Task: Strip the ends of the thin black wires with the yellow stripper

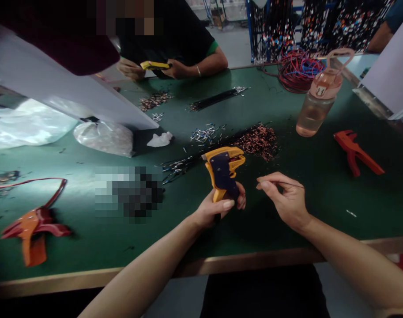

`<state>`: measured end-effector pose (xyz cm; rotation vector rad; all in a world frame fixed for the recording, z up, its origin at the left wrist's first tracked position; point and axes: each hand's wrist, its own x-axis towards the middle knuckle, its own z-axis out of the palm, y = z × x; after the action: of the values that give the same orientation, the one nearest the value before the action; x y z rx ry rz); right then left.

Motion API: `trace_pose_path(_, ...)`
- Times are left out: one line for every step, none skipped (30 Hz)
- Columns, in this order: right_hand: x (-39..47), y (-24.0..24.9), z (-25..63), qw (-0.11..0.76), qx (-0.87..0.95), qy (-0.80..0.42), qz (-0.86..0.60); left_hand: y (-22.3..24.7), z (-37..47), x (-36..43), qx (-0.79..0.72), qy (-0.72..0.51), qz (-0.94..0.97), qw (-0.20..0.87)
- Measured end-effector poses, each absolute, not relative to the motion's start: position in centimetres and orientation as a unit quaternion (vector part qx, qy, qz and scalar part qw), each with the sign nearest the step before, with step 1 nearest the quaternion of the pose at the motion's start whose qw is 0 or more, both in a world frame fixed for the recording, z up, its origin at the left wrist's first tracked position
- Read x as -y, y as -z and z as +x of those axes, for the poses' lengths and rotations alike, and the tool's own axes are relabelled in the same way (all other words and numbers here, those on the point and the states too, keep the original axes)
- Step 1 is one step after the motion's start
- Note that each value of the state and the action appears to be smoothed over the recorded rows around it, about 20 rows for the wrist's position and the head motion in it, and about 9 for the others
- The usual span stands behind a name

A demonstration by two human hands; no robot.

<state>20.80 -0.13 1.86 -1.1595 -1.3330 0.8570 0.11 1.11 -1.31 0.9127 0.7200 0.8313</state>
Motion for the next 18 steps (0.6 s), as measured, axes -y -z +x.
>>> trace_pose_path(-0.1, -1.6, 20.9, 0.565, 0.543, -0.377, -0.494, 1.4, 0.0, -1.2, -0.311, -0.374, 0.417, 0.768)
trace_pose_path(-0.4, -1.3, 21.0, 0.575, 0.523, -0.389, -0.495, 1.4, -0.1, -1.2, -0.294, -0.363, 0.42, 0.778)
trace_pose_path(-0.7, -1.0, 21.1, 0.584, 0.506, -0.399, -0.493, 1.4, -0.3, -1.2, -0.279, -0.35, 0.426, 0.787)
trace_pose_path(-1.0, -0.8, 21.2, 0.592, 0.492, -0.409, -0.49, 1.4, -0.4, -1.2, -0.267, -0.336, 0.433, 0.793)
trace_pose_path(-1.3, -0.5, 21.3, 0.598, 0.482, -0.417, -0.487, 1.4, -0.4, -1.2, -0.255, -0.323, 0.439, 0.799)
trace_pose_path(-1.5, -0.4, 21.3, 0.601, 0.474, -0.425, -0.483, 1.4, -0.5, -1.2, -0.243, -0.31, 0.444, 0.805)
trace_pose_path(-1.7, -0.3, 21.3, 0.602, 0.468, -0.433, -0.481, 1.4, -0.5, -1.2, -0.231, -0.301, 0.445, 0.811)
trace_pose_path(-1.8, -0.3, 21.3, 0.6, 0.465, -0.441, -0.479, 1.5, -0.6, -1.1, -0.221, -0.293, 0.446, 0.816)
trace_pose_path(-1.9, -0.3, 21.3, 0.597, 0.462, -0.45, -0.477, 1.5, -0.6, -1.1, -0.214, -0.288, 0.446, 0.82)
trace_pose_path(-1.9, -0.3, 21.3, 0.594, 0.46, -0.459, -0.474, 1.6, -0.6, -1.1, -0.21, -0.285, 0.445, 0.823)
trace_pose_path(-1.9, -0.4, 21.2, 0.592, 0.457, -0.466, -0.472, 1.6, -0.6, -1.1, -0.209, -0.283, 0.444, 0.824)
trace_pose_path(-1.9, -0.4, 21.2, 0.592, 0.454, -0.473, -0.469, 1.7, -0.6, -1.1, -0.21, -0.282, 0.443, 0.825)
trace_pose_path(-1.9, -0.4, 21.2, 0.592, 0.449, -0.479, -0.468, 1.7, -0.6, -1.1, -0.211, -0.281, 0.443, 0.825)
trace_pose_path(-1.9, -0.4, 21.2, 0.592, 0.444, -0.486, -0.465, 1.7, -0.6, -1.0, -0.213, -0.28, 0.443, 0.825)
trace_pose_path(-1.8, -0.4, 21.2, 0.591, 0.439, -0.493, -0.463, 1.7, -0.6, -1.0, -0.215, -0.279, 0.442, 0.825)
trace_pose_path(-1.8, -0.4, 21.2, 0.59, 0.435, -0.5, -0.461, 1.7, -0.6, -1.0, -0.218, -0.278, 0.442, 0.825)
trace_pose_path(-1.8, -0.4, 21.2, 0.589, 0.433, -0.506, -0.458, 1.6, -0.6, -1.0, -0.222, -0.277, 0.44, 0.825)
trace_pose_path(-1.9, -0.4, 21.2, 0.588, 0.43, -0.512, -0.456, 1.4, -0.6, -0.9, -0.226, -0.276, 0.439, 0.825)
